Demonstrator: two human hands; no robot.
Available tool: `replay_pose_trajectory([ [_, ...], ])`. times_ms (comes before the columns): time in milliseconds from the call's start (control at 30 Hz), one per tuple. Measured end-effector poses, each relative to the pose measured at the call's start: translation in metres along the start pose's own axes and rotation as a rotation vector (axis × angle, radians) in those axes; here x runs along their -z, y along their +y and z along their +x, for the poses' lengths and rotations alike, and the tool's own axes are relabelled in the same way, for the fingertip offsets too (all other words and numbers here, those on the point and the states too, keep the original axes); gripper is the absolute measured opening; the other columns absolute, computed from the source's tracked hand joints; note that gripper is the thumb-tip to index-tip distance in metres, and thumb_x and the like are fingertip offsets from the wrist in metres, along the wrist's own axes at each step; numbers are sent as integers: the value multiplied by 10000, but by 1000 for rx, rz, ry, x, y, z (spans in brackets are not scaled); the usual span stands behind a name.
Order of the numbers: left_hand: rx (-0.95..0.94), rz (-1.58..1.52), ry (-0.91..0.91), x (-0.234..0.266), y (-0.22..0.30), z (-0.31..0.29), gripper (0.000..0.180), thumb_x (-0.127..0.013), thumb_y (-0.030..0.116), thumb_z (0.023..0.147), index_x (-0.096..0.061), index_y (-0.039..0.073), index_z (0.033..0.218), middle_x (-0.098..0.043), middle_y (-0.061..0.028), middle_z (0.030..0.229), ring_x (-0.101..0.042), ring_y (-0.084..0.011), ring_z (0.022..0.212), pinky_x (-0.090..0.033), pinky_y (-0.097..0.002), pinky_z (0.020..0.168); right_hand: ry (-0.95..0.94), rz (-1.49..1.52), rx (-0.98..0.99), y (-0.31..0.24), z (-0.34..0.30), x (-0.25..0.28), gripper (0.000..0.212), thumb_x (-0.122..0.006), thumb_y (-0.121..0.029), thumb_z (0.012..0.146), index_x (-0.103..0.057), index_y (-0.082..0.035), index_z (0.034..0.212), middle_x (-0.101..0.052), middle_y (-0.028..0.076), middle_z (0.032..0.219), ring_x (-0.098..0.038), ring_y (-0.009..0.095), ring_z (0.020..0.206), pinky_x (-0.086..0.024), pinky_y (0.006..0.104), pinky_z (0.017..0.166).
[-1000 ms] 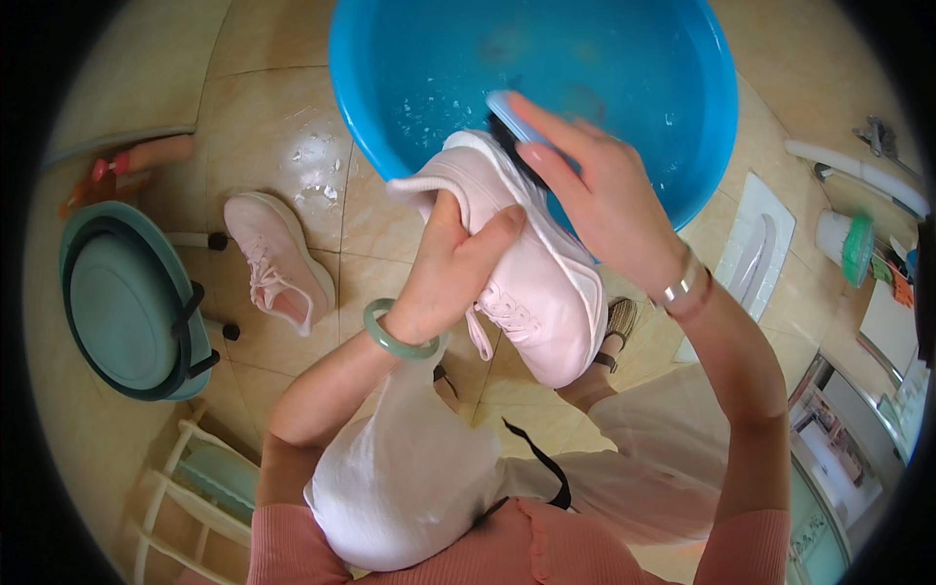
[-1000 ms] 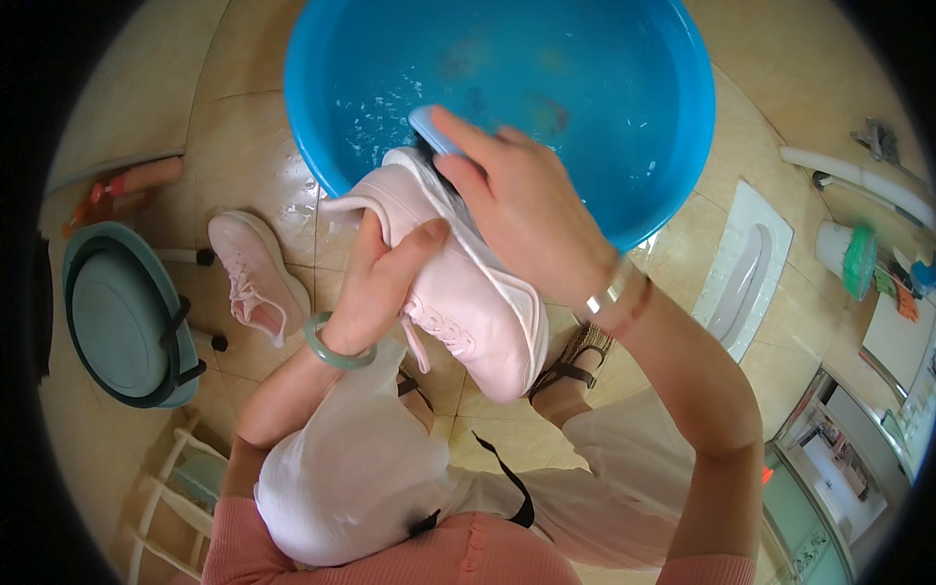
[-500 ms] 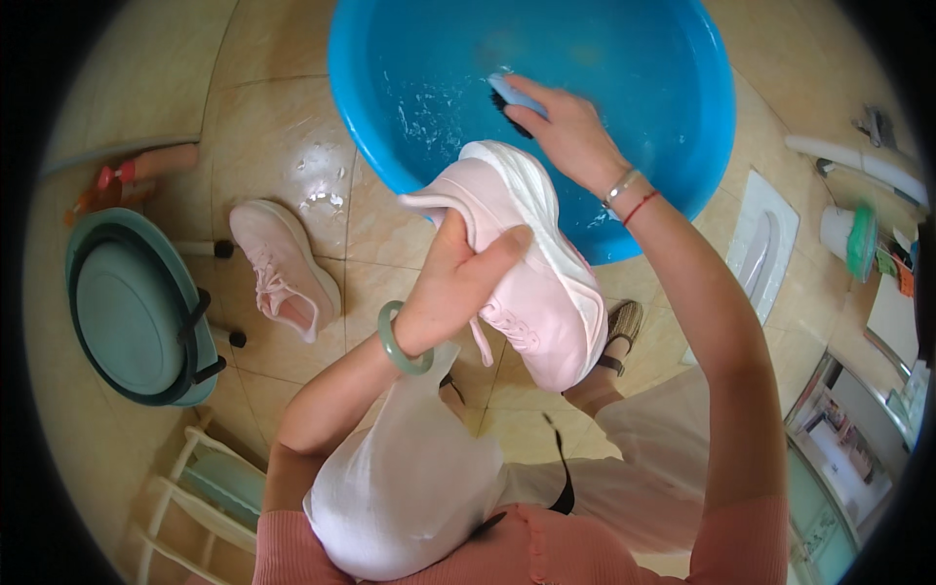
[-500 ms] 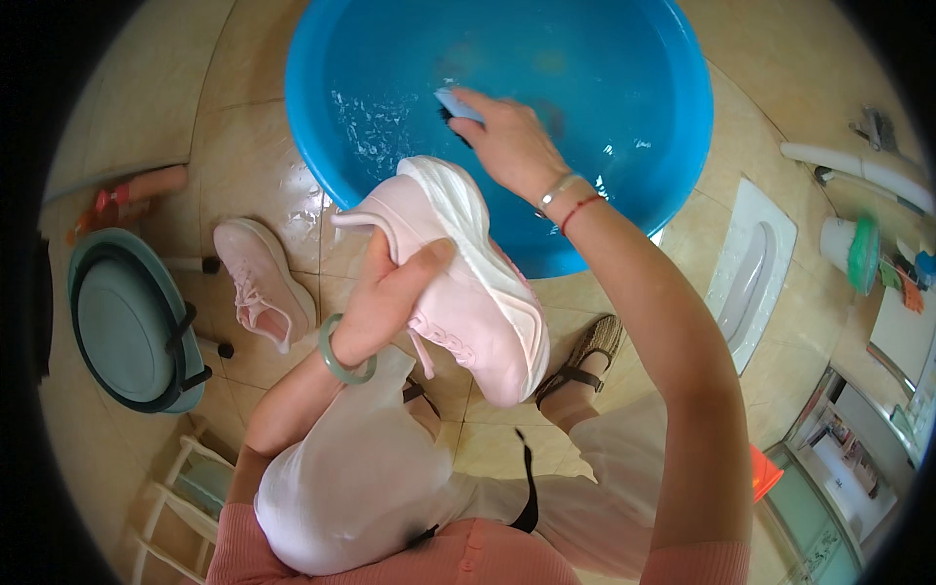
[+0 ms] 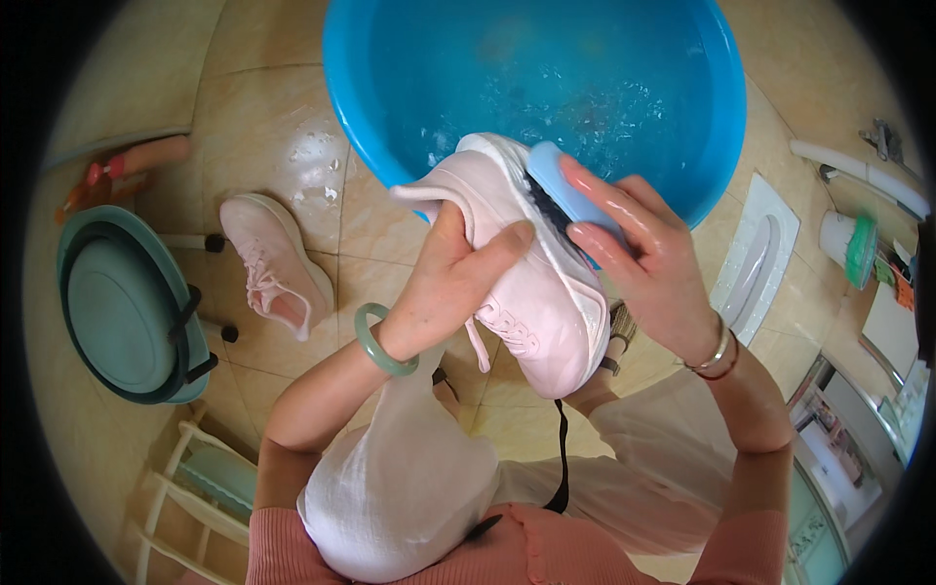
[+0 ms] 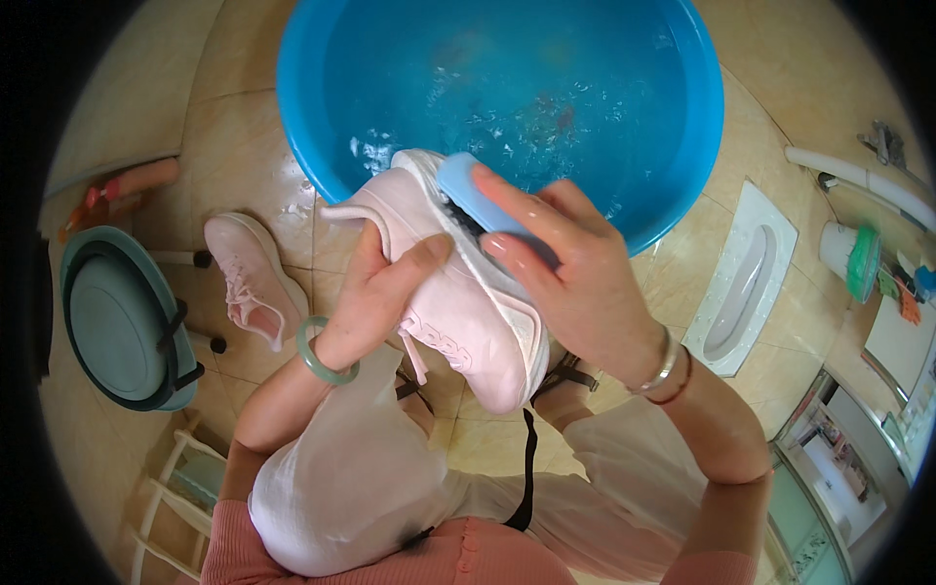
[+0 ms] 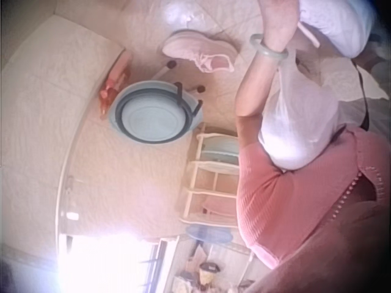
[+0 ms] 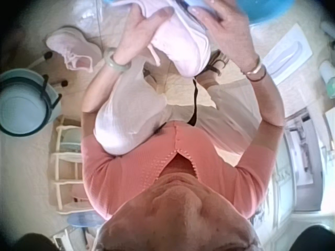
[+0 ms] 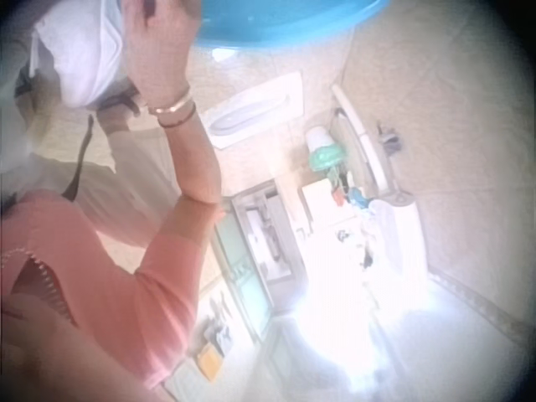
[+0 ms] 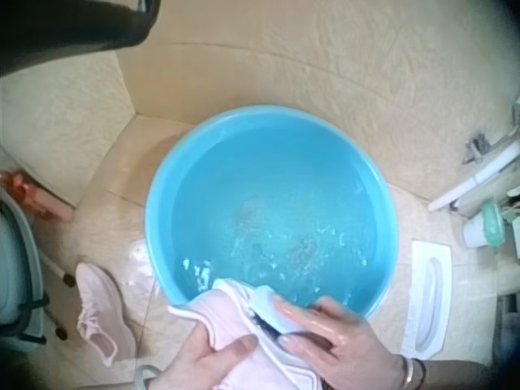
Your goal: The person sits on the bathroom floor and scrubs a pair of pink sneakers with a brush and water from a blue basin. They clean the toe, sides, and soles of the shoes, repeatedly dipping the brush into the water.
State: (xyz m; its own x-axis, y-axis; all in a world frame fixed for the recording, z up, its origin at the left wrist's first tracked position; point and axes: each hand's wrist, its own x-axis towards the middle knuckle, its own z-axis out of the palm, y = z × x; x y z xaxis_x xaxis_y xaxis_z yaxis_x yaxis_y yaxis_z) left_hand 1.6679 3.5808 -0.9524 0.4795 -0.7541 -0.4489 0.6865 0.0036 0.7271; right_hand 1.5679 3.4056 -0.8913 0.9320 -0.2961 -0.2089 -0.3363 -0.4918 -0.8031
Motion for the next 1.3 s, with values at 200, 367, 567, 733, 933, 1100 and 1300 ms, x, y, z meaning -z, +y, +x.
replay_pose_trajectory([
  [200,-31,25,-2,-6,-4,5,472,-621,49,959,-424,-11,1384,-564,-88,1269,-563,-161,1173,-492,-324,977,58,-100,71,2,57,-16,369,-671,-109,934,-664,-82,1301,-542,165,841,-540,312,744,-468,398,692],
  [367,9,-7,50,1,-1,4,476,-618,46,955,-423,-13,1385,-568,-89,1266,-562,-159,1174,-491,-317,971,-7,-128,9,-10,19,-8,410,-668,-107,948,-632,-79,1355,-532,151,898,-534,280,752,-465,362,671],
  [567,-22,51,43,-8,-7,2,458,-627,69,956,-446,-15,1368,-575,-93,1250,-557,-163,1165,-487,-329,974,21,-64,-17,-6,-4,-7,411,-669,-114,953,-631,-92,1362,-507,146,875,-533,288,757,-461,355,669],
  [733,-157,507,-138,-3,4,-6,386,-650,125,920,-545,-13,1265,-627,-175,1181,-619,-275,1119,-501,-370,942,58,-28,21,9,67,-12,423,-661,-184,956,-625,-83,1365,-592,183,885,-582,333,775,-483,365,713],
  [933,-461,1315,-245,13,48,-43,385,-768,246,876,-651,36,1176,-659,-144,1032,-641,-342,921,-510,-422,808,-143,685,-357,-10,49,-20,447,-596,-266,1041,-560,-100,1454,-538,-30,734,-409,41,541,-315,247,444],
  [1100,-394,972,-28,7,41,-39,381,-765,268,893,-657,34,1174,-685,-111,943,-652,-252,823,-521,-368,753,-149,792,-394,2,49,-41,448,-594,-258,1039,-553,-120,1463,-541,-27,741,-435,41,533,-324,242,439],
  [1300,-310,825,63,3,29,-29,231,-680,169,919,-655,7,1081,-665,-158,940,-628,-327,827,-500,-419,747,82,-274,37,74,70,-44,447,-663,-182,970,-590,-124,1407,-625,139,1050,-606,202,708,-519,342,617],
])
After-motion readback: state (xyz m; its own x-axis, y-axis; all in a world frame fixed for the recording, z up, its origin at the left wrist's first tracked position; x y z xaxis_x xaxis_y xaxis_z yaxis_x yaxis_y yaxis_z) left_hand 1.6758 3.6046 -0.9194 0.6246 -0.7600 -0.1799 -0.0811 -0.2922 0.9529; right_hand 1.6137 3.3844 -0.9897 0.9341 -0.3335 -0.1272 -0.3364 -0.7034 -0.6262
